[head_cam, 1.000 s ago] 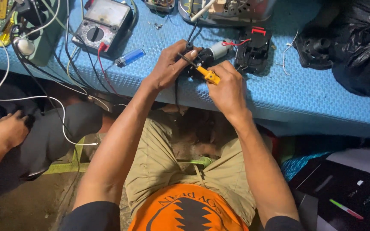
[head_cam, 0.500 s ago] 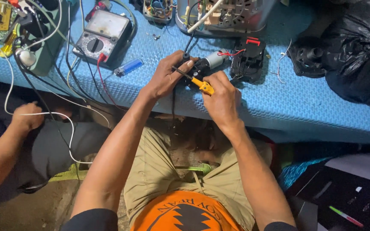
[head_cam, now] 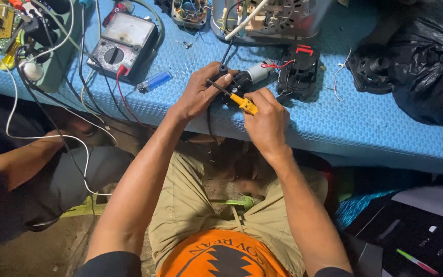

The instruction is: Disassembling a small motor and gearbox assembly using a screwdriver on a repair bench.

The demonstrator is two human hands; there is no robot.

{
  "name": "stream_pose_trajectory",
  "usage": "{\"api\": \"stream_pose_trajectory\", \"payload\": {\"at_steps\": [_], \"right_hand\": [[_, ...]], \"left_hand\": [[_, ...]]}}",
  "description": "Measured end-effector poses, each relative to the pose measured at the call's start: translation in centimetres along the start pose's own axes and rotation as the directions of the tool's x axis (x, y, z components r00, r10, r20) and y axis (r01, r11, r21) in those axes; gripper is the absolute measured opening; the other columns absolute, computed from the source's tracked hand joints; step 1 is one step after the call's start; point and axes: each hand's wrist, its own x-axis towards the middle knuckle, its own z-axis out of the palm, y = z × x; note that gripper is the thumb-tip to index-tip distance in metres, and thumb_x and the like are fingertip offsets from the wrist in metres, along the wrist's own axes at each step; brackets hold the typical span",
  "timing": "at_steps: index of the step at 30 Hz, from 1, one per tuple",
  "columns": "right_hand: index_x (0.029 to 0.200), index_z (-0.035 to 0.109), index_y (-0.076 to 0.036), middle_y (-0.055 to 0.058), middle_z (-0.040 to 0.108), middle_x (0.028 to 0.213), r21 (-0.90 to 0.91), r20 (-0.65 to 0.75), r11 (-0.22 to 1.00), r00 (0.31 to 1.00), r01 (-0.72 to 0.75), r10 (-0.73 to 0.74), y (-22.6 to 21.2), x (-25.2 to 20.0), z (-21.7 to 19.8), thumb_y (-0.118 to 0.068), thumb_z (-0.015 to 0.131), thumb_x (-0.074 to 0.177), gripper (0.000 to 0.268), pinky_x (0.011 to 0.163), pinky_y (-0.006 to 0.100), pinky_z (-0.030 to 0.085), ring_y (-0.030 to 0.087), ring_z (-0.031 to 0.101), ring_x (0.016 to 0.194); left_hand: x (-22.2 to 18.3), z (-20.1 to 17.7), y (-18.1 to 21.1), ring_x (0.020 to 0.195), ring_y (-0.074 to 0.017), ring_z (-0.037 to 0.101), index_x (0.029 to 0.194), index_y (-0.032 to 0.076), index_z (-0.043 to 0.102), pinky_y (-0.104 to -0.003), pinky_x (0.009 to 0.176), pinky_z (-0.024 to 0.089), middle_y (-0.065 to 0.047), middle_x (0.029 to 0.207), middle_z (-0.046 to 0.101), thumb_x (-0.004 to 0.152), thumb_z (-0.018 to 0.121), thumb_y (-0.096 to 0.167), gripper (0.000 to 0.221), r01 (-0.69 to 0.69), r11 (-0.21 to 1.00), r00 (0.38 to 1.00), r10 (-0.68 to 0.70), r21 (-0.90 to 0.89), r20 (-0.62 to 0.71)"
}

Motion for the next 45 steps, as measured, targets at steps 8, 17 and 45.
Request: {"api": "stream_pose_trajectory", "payload": {"at_steps": [8,17,45], "right_hand": [[0.109,0.074,-0.009,0.008,0.068,0.099,0.050,0.035,0.998,0.999,-0.040,0.039,-0.7,0.6,-0.9,-0.001,0.088,0.078,0.035,0.075,0.044,0.060,0.035,0.074,0.088],[0.106,0.075,-0.009,0.009,0.068,0.097,0.042,0.020,0.998,0.999,-0.038,0.037,-1.0,0.5,-0.9,0.000,0.088,0.078,0.032,0.075,0.042,0.060,0.035,0.074,0.088],[0.103,0.075,-0.020,0.004,0.069,0.095,0.064,0.009,0.991,0.993,-0.121,0.121,-0.1,0.3,-0.1,-0.009,0.085,0.077,0.030,0.075,0.048,0.059,0.037,0.073,0.086]], "left_hand": [[0.0,-0.1,0.2,0.086,-0.0286,0.064,0.108,0.009,0.072,-0.044,0.083,0.049,-0.013,0.094,0.064,0.110,0.059,0.029,0.024,0.010,1.000,1.000,-0.011,0.005,0.012],[0.0,-0.1,0.6,0.088,-0.0326,0.065,0.109,0.008,0.070,-0.047,0.084,0.050,-0.016,0.096,0.064,0.110,0.059,0.029,0.024,0.011,1.000,1.000,-0.011,0.023,0.005],[0.3,0.0,1.1,0.093,-0.0384,0.067,0.111,0.008,0.071,-0.051,0.089,0.050,-0.017,0.099,0.066,0.109,0.061,0.032,0.026,0.067,0.996,0.998,-0.069,0.057,0.016]]}}
